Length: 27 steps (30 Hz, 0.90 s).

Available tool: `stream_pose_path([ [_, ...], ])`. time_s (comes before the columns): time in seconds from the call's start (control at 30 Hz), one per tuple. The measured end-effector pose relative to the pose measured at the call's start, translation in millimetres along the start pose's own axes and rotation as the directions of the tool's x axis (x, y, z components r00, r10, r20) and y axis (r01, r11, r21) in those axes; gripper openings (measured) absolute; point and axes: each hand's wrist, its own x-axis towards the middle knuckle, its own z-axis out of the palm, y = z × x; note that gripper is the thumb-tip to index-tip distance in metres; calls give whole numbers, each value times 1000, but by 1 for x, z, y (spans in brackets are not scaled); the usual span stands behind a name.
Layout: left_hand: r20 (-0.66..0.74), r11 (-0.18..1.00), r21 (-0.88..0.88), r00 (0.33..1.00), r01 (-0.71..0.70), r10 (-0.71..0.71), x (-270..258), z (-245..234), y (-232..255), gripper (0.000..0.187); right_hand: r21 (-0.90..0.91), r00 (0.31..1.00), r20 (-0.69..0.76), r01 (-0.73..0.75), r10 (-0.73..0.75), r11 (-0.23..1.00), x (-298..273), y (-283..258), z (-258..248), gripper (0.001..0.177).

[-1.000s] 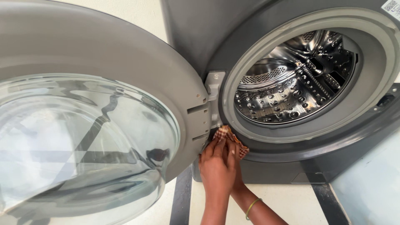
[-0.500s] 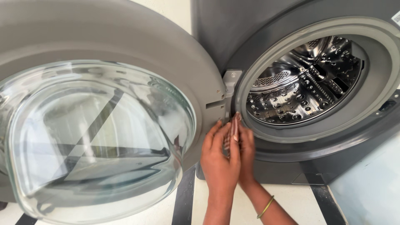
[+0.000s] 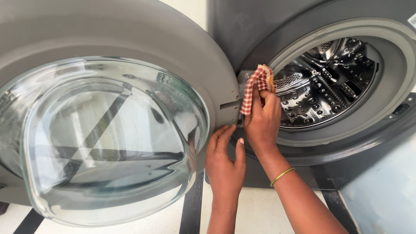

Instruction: The person wipes the rubber seal and the glass door of a front-loading washing machine by hand using a checkered cloth.

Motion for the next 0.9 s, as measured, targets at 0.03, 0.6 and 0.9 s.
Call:
stream_pose_path([
  [0.03,4,1000,-3,1000,6,-6,0,-1,-2,33,-26,1000,3,-10,10,1000,-2,-1,2,50],
  [0.6,86,995,70,993,71,-77,-4,3,-12,38,3,982,145,-120,118,993,-53,1,17,48],
  [0.9,156,987,154,985,52,-77,-4,2,-20,44,34,871,369,-361,324,932,-84,2,16,64],
])
